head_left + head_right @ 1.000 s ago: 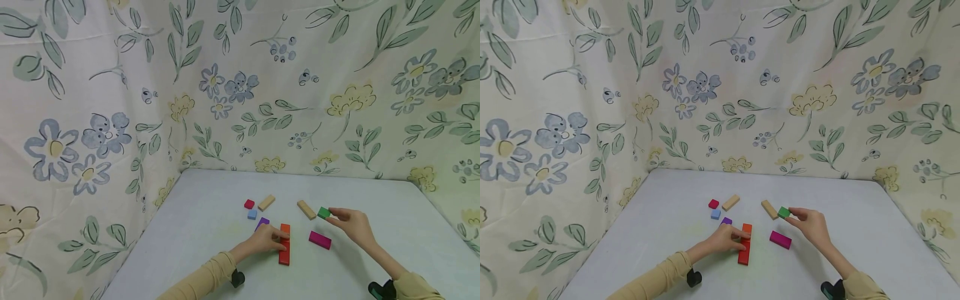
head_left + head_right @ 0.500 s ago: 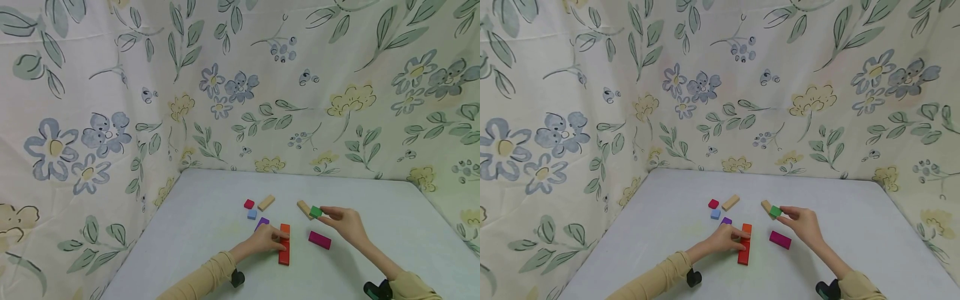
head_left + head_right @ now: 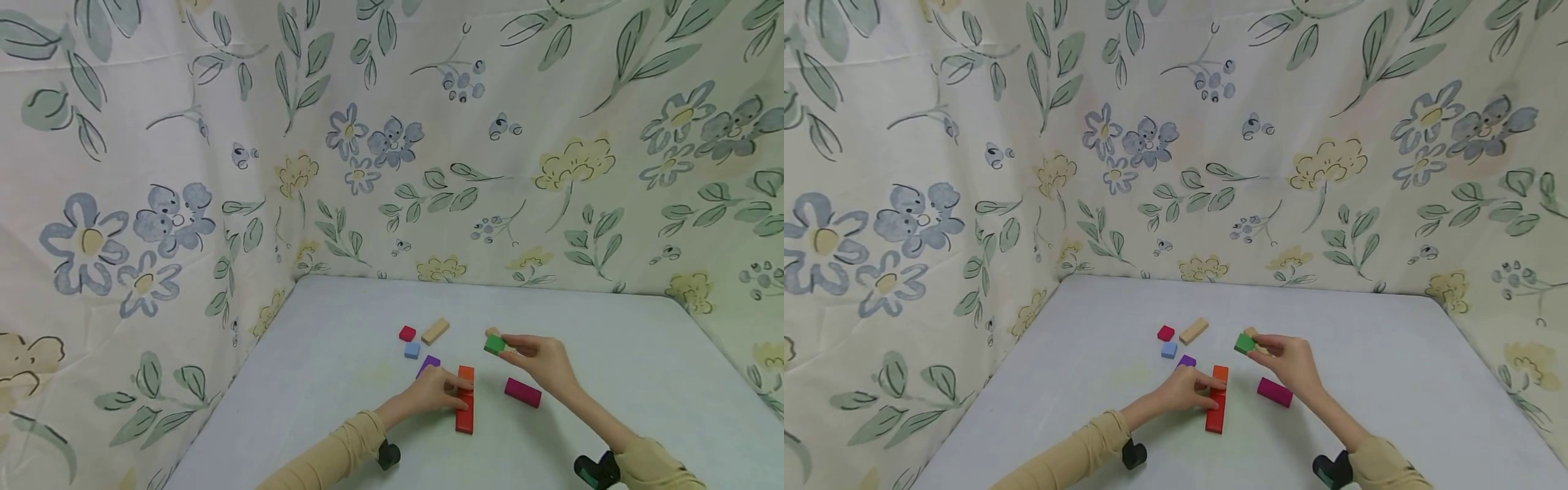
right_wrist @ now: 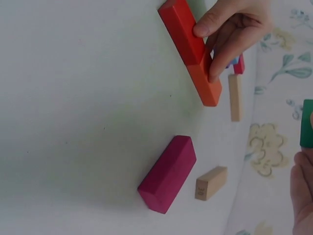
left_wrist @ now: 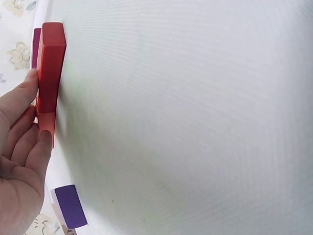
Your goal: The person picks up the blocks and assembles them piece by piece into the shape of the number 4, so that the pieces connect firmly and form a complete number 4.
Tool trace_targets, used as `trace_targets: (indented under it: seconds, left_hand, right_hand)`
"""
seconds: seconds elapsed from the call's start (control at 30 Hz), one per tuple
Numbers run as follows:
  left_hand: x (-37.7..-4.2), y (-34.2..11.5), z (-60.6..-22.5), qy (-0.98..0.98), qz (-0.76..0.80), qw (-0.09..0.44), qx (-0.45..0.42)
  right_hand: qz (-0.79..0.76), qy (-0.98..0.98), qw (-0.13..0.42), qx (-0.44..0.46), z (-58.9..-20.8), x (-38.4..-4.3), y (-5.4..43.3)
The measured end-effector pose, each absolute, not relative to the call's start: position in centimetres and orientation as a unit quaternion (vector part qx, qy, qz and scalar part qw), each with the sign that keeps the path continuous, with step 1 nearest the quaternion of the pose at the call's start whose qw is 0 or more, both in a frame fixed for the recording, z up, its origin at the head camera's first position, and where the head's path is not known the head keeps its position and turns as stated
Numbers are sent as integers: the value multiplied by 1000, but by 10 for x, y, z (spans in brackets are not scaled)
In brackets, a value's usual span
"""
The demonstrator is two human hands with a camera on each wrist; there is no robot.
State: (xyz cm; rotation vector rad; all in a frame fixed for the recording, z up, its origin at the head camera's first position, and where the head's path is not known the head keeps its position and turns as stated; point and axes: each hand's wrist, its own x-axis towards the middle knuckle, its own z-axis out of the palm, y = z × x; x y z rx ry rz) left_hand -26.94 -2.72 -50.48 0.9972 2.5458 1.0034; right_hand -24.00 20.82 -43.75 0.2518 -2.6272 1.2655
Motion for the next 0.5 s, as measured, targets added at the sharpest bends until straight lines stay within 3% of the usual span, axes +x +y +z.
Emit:
trace_targets:
  seconds: [0.5]
  left_hand:
    - [-270, -28, -504, 870, 336, 115, 341]
  right_hand:
    - [460, -868, 117, 145, -436, -250, 176]
